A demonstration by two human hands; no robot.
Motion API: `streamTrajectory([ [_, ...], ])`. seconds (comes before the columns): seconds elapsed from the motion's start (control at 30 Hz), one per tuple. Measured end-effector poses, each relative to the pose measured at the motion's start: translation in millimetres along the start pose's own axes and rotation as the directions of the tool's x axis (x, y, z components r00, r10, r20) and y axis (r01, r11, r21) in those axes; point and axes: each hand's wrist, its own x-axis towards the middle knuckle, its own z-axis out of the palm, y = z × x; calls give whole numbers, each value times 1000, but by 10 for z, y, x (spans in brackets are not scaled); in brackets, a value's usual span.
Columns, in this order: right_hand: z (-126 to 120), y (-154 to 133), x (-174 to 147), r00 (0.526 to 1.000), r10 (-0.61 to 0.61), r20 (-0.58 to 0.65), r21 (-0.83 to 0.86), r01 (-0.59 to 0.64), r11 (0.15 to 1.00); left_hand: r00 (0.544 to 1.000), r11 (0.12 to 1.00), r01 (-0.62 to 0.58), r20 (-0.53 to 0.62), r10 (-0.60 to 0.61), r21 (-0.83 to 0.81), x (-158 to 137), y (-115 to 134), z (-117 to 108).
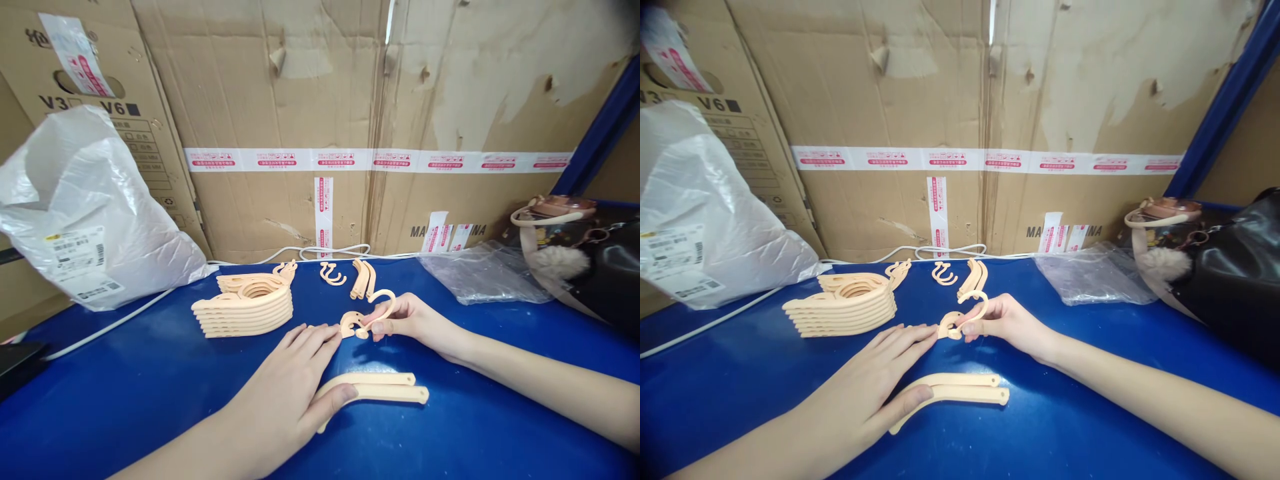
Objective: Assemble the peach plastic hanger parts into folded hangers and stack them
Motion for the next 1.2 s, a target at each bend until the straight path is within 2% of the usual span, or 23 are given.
streamTrajectory([
  [0.5, -37, 43, -13, 999, -40, -7, -20, 40, 999, 998, 999, -24, -51, 25, 26, 9, -24, 47],
  [0.87, -12, 21, -30, 999, -12, 36, -19, 13, 1000, 1000, 1000, 10, -1, -10, 1, 25, -17, 56],
  [1.2, 1, 16, -30, 998, -58, 11, -59, 58, 997, 999, 998, 44, 28, -43, -36, 31, -17, 51],
])
